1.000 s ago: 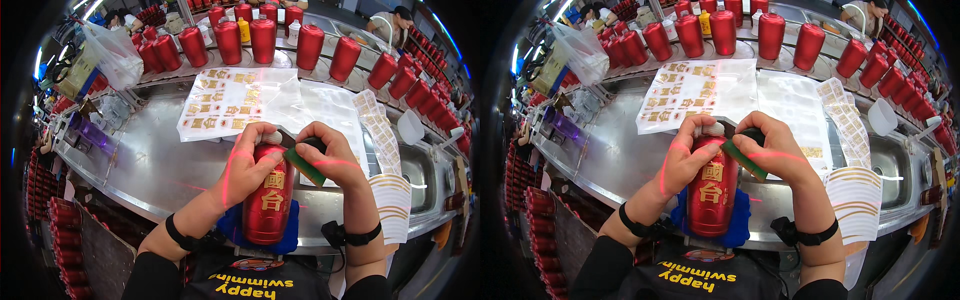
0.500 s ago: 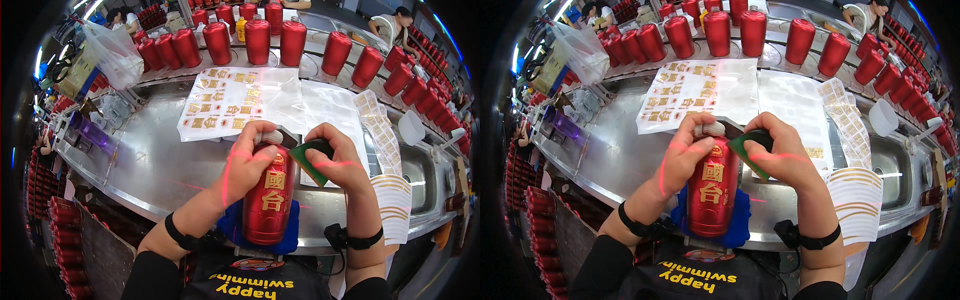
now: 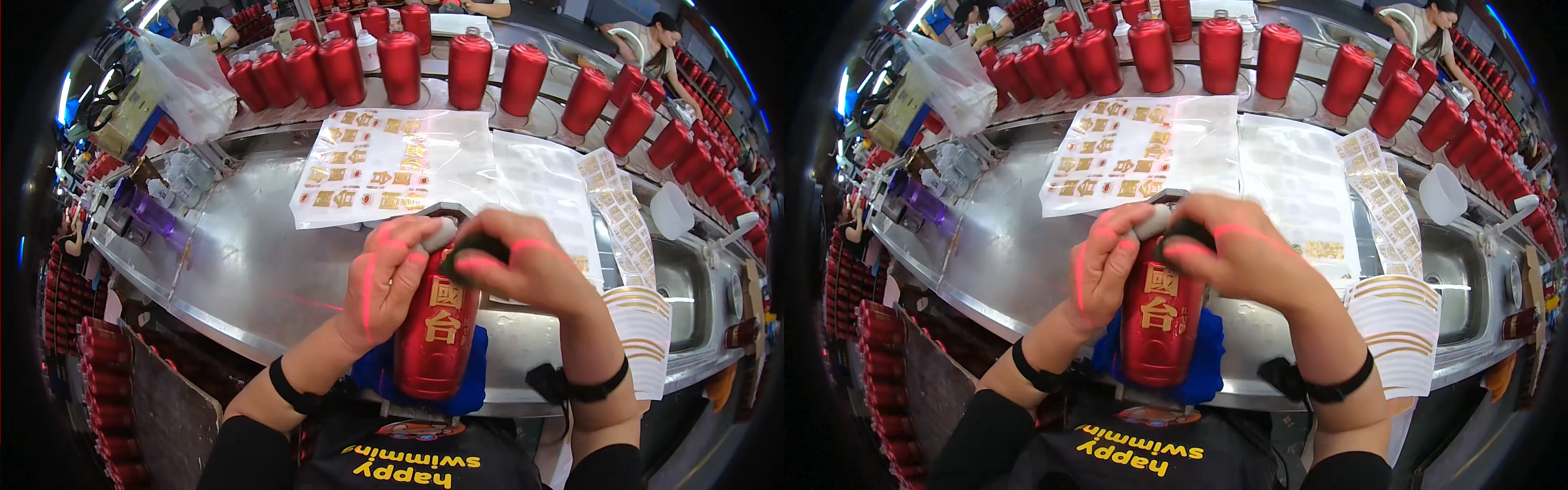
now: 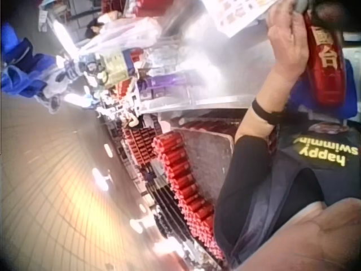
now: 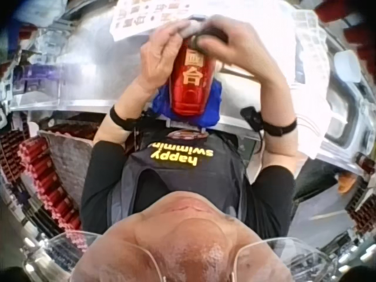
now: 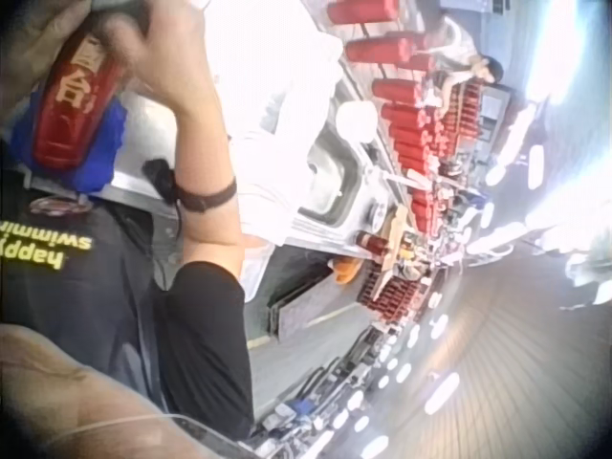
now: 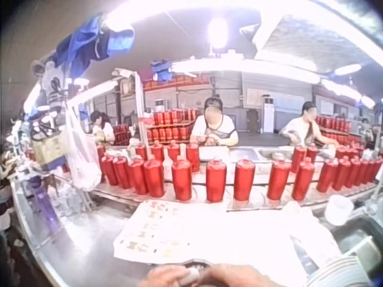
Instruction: Manually applying decorative gold labels and tape to red thermos-style containers on a factory assembly line.
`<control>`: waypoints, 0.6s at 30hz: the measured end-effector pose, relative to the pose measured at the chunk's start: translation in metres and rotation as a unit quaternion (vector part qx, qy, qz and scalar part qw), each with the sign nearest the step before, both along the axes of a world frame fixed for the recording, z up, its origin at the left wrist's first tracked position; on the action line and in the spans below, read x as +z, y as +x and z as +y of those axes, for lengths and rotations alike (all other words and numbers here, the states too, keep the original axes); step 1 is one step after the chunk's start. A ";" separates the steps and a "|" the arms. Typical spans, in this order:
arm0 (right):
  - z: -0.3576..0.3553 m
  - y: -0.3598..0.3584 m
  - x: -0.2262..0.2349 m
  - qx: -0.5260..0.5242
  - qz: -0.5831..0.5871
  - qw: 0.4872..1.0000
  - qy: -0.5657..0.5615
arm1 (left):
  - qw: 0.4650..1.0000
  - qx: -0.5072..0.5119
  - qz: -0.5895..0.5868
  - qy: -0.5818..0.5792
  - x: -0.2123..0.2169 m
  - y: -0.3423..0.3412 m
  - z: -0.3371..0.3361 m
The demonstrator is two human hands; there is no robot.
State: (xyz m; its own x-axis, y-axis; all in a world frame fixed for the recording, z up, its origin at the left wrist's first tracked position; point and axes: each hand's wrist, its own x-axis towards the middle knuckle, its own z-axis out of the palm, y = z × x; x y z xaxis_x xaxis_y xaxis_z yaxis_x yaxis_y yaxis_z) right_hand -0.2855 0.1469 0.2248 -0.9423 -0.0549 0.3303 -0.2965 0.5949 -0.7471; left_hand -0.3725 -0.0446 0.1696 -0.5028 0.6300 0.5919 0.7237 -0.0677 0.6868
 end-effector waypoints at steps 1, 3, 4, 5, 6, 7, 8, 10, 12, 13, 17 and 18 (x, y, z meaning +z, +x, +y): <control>0.005 -0.009 0.000 -0.063 0.052 0.995 0.049 | 0.995 -0.001 -0.094 0.013 -0.006 0.004 0.002; 0.004 -0.012 0.012 -0.082 0.092 0.985 0.118 | 0.977 -0.013 -0.212 0.003 -0.007 0.009 -0.003; -0.003 -0.008 0.013 0.034 0.042 0.998 0.009 | 0.976 -0.010 -0.215 0.002 -0.009 0.010 -0.006; -0.007 -0.010 0.012 0.065 0.018 0.998 -0.001 | 0.970 -0.011 -0.241 0.023 -0.011 0.012 -0.007; -0.010 -0.009 0.010 0.096 -0.008 0.995 -0.012 | 0.962 -0.014 -0.269 0.042 -0.013 0.017 -0.009; -0.007 -0.013 0.003 -0.032 0.091 0.995 0.036 | 0.962 -0.017 -0.271 0.041 -0.012 0.021 -0.008; -0.004 -0.017 -0.003 -0.159 0.187 0.966 0.084 | 0.960 -0.024 -0.276 0.048 -0.010 0.025 -0.006; -0.009 -0.003 -0.002 -0.126 0.243 0.919 0.283 | 0.956 -0.023 -0.285 0.063 -0.011 0.023 -0.008; -0.037 0.030 -0.005 0.043 0.203 0.950 0.232 | 0.957 -0.022 -0.282 0.068 -0.015 0.020 -0.010; -0.039 0.037 -0.008 0.047 0.207 0.950 0.231 | 0.940 -0.023 -0.329 0.090 -0.015 0.023 -0.011; -0.021 0.058 -0.027 -0.124 -0.023 0.986 -0.106 | 0.903 -0.044 -0.391 0.173 -0.012 0.021 -0.019; -0.017 0.066 -0.026 -0.180 -0.031 0.975 -0.126 | 0.875 -0.064 -0.434 0.202 -0.010 0.025 -0.022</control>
State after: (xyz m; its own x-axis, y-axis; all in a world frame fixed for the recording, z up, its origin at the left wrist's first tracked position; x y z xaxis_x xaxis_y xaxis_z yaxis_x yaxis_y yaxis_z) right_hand -0.2196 0.1298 0.1985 -0.9044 0.3582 0.2319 -0.0520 0.4469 -0.8931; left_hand -0.3477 -0.0666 0.1593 -0.8150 0.5407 0.2086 -0.0910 -0.4748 0.8754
